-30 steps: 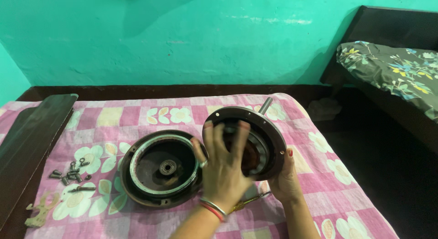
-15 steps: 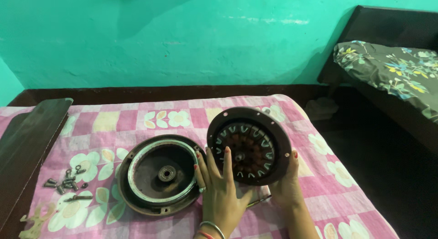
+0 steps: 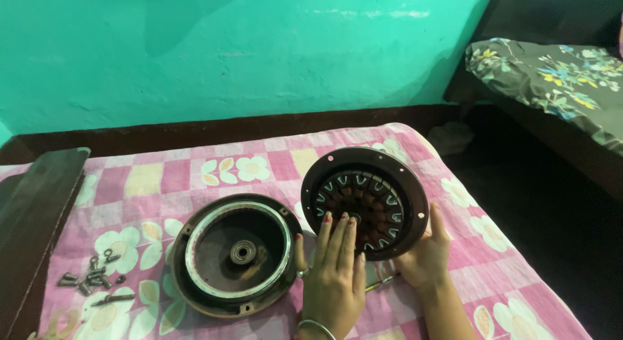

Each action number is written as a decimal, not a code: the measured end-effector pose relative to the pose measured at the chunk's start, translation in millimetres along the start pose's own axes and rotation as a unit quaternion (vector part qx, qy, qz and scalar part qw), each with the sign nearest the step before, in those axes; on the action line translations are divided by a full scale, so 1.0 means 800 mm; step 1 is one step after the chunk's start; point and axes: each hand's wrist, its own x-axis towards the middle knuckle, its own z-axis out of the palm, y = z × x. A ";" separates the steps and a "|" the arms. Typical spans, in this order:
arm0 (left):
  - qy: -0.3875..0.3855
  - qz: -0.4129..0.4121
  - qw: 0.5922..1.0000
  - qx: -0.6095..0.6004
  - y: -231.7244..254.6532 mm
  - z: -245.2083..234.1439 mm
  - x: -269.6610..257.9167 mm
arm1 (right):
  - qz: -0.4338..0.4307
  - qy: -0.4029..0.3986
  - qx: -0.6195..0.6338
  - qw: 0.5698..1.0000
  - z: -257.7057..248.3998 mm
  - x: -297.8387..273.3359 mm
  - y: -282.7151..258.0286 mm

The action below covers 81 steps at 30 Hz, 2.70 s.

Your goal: The person assembles an electric fan motor by inserting a metal rod into the motor housing, separating the housing halves, using a screwdriver to adjust internal components, and then reassembling the housing with the rod in place.

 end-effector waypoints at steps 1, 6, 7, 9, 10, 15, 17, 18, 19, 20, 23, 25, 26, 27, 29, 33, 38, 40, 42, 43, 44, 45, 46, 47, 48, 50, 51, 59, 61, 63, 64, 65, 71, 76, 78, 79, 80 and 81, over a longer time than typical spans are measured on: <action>0.007 -0.003 1.000 0.000 -0.001 0.000 0.000 | 0.014 -0.012 0.009 1.000 -0.010 0.005 -0.003; 0.022 -0.002 1.000 0.005 0.000 -0.001 0.001 | 0.055 -0.002 -0.093 0.994 -0.062 0.075 -0.008; 0.022 -0.007 1.000 0.000 0.000 0.000 0.002 | 0.066 0.009 -0.109 0.992 -0.070 0.092 -0.009; 0.029 -0.011 0.999 -0.019 -0.001 0.001 0.000 | 0.080 0.034 -0.130 0.988 -0.082 0.122 -0.008; 0.034 -0.012 0.999 -0.027 -0.002 0.002 0.001 | 0.084 0.043 -0.135 0.986 -0.085 0.133 -0.006; 0.048 -0.023 0.996 -0.072 -0.009 0.006 0.000 | 0.082 0.069 -0.119 0.987 -0.094 0.142 0.012; 0.052 -0.029 0.995 -0.081 -0.011 0.010 0.004 | 0.076 0.071 -0.112 0.988 -0.093 0.143 0.015; 0.046 -0.036 0.995 -0.085 -0.010 0.010 0.001 | 0.074 0.074 -0.107 0.989 -0.095 0.139 0.018; 0.040 -0.043 0.994 -0.088 -0.011 0.009 -0.001 | 0.072 0.076 -0.103 0.989 -0.096 0.138 0.019; 0.031 -0.049 0.994 -0.091 -0.011 0.009 -0.003 | 0.067 0.082 -0.102 0.989 -0.098 0.135 0.020; 0.018 -0.070 0.992 -0.101 -0.009 0.005 0.002 | 0.058 0.094 -0.097 0.989 -0.096 0.134 0.019; 0.022 -0.088 0.990 -0.106 -0.009 -0.002 0.008 | 0.058 0.103 -0.091 0.989 -0.090 0.131 0.024; 0.025 -0.093 0.989 -0.114 -0.009 -0.006 0.012 | 0.056 0.104 -0.089 0.989 -0.083 0.135 0.026; 0.028 -0.097 0.987 -0.122 -0.009 -0.012 0.017 | 0.055 0.109 -0.084 0.989 -0.077 0.133 0.028; 0.033 -0.096 0.987 -0.121 -0.010 -0.026 0.020 | 0.050 0.125 -0.075 0.988 -0.062 0.127 0.030; 0.008 -0.076 0.994 -0.076 -0.038 -0.075 0.015 | 0.019 0.186 -0.057 0.981 -0.015 0.119 0.019; -0.023 -0.031 0.999 -0.001 -0.104 -0.152 -0.012 | -0.043 0.241 -0.073 0.967 0.073 0.102 0.020; -0.009 -0.025 0.999 0.020 -0.115 -0.167 -0.025 | -0.075 0.225 -0.100 0.966 0.109 0.091 0.025; -0.049 -0.109 0.993 0.021 -0.120 -0.170 -0.036 | -0.100 0.212 -0.131 0.963 0.141 0.077 0.032; -0.069 -0.150 0.986 0.021 -0.123 -0.171 -0.042 | -0.107 0.208 -0.145 0.961 0.155 0.070 0.036; -0.063 -0.190 0.979 0.025 -0.125 -0.170 -0.046 | -0.113 0.203 -0.160 0.959 0.168 0.063 0.041; -0.055 -0.229 0.971 0.030 -0.124 -0.164 -0.049 | -0.129 0.190 -0.176 0.957 0.179 0.056 0.047; -0.048 -0.250 0.967 0.014 -0.127 -0.162 -0.052 | -0.146 0.177 -0.191 0.954 0.188 0.050 0.053; -0.041 -0.271 0.962 -0.002 -0.130 -0.161 -0.055 | -0.163 0.164 -0.205 0.951 0.197 0.046 0.059; -0.033 -0.276 0.960 -0.037 -0.133 -0.161 -0.059 | -0.176 0.145 -0.219 0.949 0.204 0.043 0.064; -0.017 -0.272 0.960 -0.070 -0.141 -0.161 -0.064 | -0.203 0.107 -0.244 0.942 0.214 0.038 0.075; -0.009 -0.263 0.962 -0.068 -0.146 -0.160 -0.065 | -0.219 0.093 -0.248 0.939 0.217 0.037 0.078; 0.019 -0.267 0.955 -0.131 -0.143 -0.154 -0.073 | -0.247 -0.022 -0.285 0.926 0.232 0.047 0.112; 0.022 -0.270 0.950 -0.152 -0.140 -0.152 -0.069 | -0.229 -0.043 -0.292 0.928 0.238 0.055 0.129; 0.025 -0.274 0.947 -0.163 -0.137 -0.153 -0.067 | -0.212 -0.070 -0.312 0.924 0.245 0.059 0.148; 0.025 -0.276 0.946 -0.168 -0.135 -0.155 -0.069 | -0.204 -0.086 -0.328 0.919 0.248 0.060 0.159; 0.025 -0.278 0.945 -0.171 -0.133 -0.157 -0.071 | -0.195 -0.101 -0.344 0.913 0.252 0.061 0.170; 0.030 -0.279 0.941 -0.188 -0.146 -0.174 -0.072 | -0.152 -0.160 -0.364 0.905 0.274 0.066 0.219; 0.036 -0.280 0.937 -0.203 -0.151 -0.180 -0.077 | -0.163 -0.143 -0.428 0.877 0.274 0.064 0.227; 0.038 -0.281 0.936 -0.207 -0.150 -0.177 -0.076 | -0.171 -0.136 -0.442 0.870 0.273 0.065 0.224; 0.038 -0.281 0.936 -0.210 -0.150 -0.176 -0.076 | -0.169 -0.131 -0.440 0.872 0.271 0.065 0.222; 0.039 -0.283 0.934 -0.212 -0.149 -0.174 -0.075 | -0.167 -0.125 -0.438 0.875 0.270 0.065 0.221; 0.041 -0.283 0.934 -0.214 -0.149 -0.172 -0.075 | -0.162 -0.121 -0.441 0.875 0.268 0.065 0.219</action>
